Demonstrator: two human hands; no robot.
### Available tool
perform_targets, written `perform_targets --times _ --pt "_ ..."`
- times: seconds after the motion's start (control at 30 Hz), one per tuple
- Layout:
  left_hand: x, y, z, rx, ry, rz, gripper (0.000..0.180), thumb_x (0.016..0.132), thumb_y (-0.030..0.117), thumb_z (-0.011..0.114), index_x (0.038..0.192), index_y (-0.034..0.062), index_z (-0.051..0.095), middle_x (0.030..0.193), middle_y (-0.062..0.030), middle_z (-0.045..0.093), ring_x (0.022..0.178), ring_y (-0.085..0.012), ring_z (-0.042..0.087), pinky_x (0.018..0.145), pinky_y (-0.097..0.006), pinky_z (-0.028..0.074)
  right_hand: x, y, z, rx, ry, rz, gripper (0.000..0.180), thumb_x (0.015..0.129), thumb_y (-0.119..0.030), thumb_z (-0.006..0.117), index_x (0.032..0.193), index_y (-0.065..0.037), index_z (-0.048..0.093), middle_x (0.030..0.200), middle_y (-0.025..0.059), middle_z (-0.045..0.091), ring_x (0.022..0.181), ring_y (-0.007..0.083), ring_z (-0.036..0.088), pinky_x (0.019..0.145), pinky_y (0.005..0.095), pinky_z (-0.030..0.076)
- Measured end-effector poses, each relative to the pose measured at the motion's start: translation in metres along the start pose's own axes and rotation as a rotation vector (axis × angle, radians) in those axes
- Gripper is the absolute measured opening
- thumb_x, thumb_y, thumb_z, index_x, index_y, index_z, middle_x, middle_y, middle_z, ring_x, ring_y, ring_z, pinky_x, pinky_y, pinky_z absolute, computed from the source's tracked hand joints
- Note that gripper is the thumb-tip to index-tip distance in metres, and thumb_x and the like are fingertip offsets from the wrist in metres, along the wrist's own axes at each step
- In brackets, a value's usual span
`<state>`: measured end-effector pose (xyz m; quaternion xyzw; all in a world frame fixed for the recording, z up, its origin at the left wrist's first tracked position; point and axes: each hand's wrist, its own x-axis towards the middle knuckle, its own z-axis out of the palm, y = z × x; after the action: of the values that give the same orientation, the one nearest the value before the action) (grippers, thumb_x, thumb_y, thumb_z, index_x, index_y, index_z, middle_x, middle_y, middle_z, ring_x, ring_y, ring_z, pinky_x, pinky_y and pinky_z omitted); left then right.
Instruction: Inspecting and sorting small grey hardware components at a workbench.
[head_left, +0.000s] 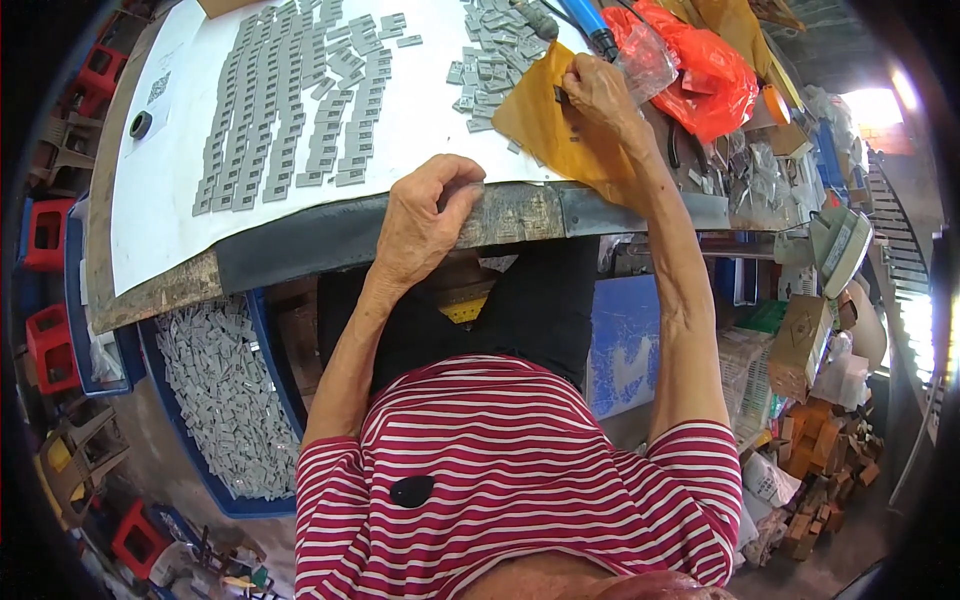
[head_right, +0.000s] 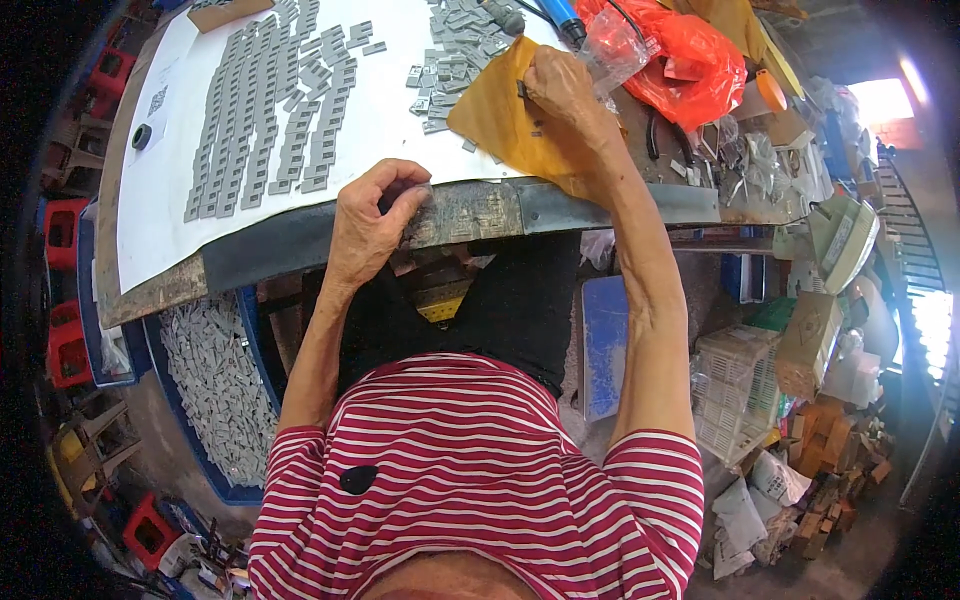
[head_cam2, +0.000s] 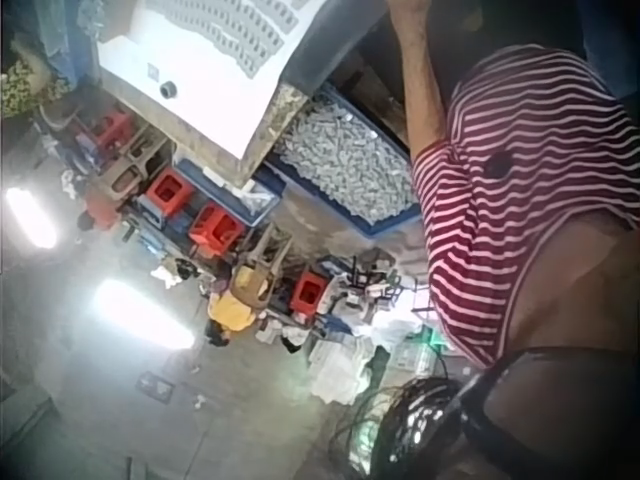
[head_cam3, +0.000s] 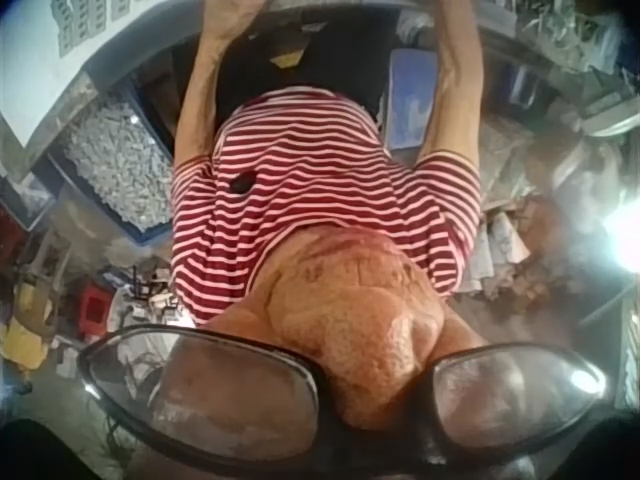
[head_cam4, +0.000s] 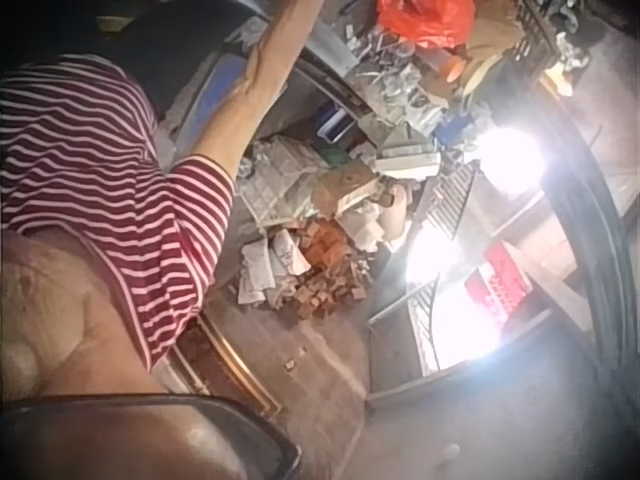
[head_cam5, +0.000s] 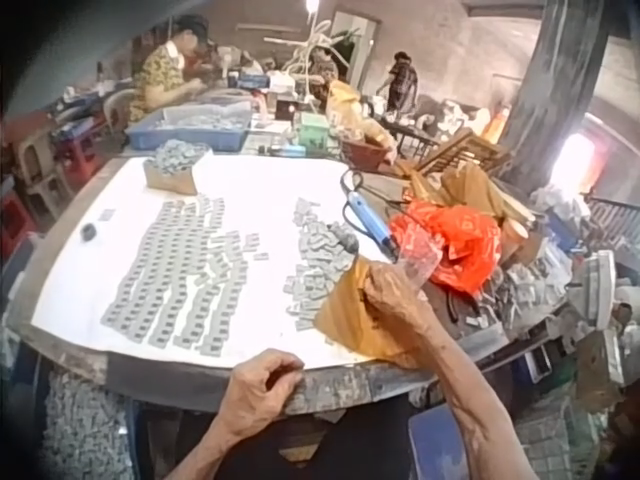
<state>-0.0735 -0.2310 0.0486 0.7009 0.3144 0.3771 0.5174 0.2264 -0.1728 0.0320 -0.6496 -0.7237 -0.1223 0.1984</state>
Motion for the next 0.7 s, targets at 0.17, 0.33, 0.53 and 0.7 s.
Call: perform_targets --times 0.17,0.33,0.53,0.7 --pt "-0.004 -0.002 -0.003 0.031 0.026 -0.026 0.013 0.077 0.004 0.058 0.088 -0.002 0.059 0.079 -0.0081 0.061 0.067 -0.0132 0.055 0.061 -0.025 0.045 0.003 -0.006 0.009 0.032 0.065 -0.134 0.02 0.08 -0.017 0.049 0.071 0.001 0.047 0.066 0.022 0.054 0.063 0.0392 0.054 0.054 0.0434 0.042" --pt "-0.003 -0.004 -0.002 0.015 0.048 -0.045 0.015 0.077 0.004 0.058 0.091 -0.0012 0.06 0.078 -0.0071 0.061 0.066 -0.0117 0.054 0.061 -0.025 0.044 0.005 -0.003 0.008 0.064 0.068 -0.141 0.021 0.081 -0.019 0.049 0.072 0.001 0.047 0.059 0.0171 0.052 0.054 0.0349 0.053 0.05 0.0419 0.041" --pt "-0.003 -0.003 -0.001 -0.008 0.084 0.003 0.016 0.078 0.005 0.058 0.092 -0.0002 0.061 0.077 -0.0058 0.061 0.066 -0.0103 0.054 0.062 -0.023 0.045 0.005 -0.012 -0.035 1.086 -0.348 0.659 0.017 0.08 -0.01 0.051 0.067 0.0 0.053 0.062 0.0075 0.055 0.049 0.0111 0.048 0.04 0.024 0.034" --pt "-0.005 -0.005 -0.004 0.02 0.033 -0.053 0.017 0.079 0.005 0.059 0.095 0.001 0.061 0.081 -0.0022 0.061 0.073 -0.0074 0.055 0.067 -0.021 0.045 -0.007 -0.021 -0.042 1.421 -0.271 0.761 0.014 0.078 -0.007 0.057 0.067 -0.001 0.051 0.064 0.004 0.05 0.048 0.0026 0.038 0.037 0.0163 0.025"
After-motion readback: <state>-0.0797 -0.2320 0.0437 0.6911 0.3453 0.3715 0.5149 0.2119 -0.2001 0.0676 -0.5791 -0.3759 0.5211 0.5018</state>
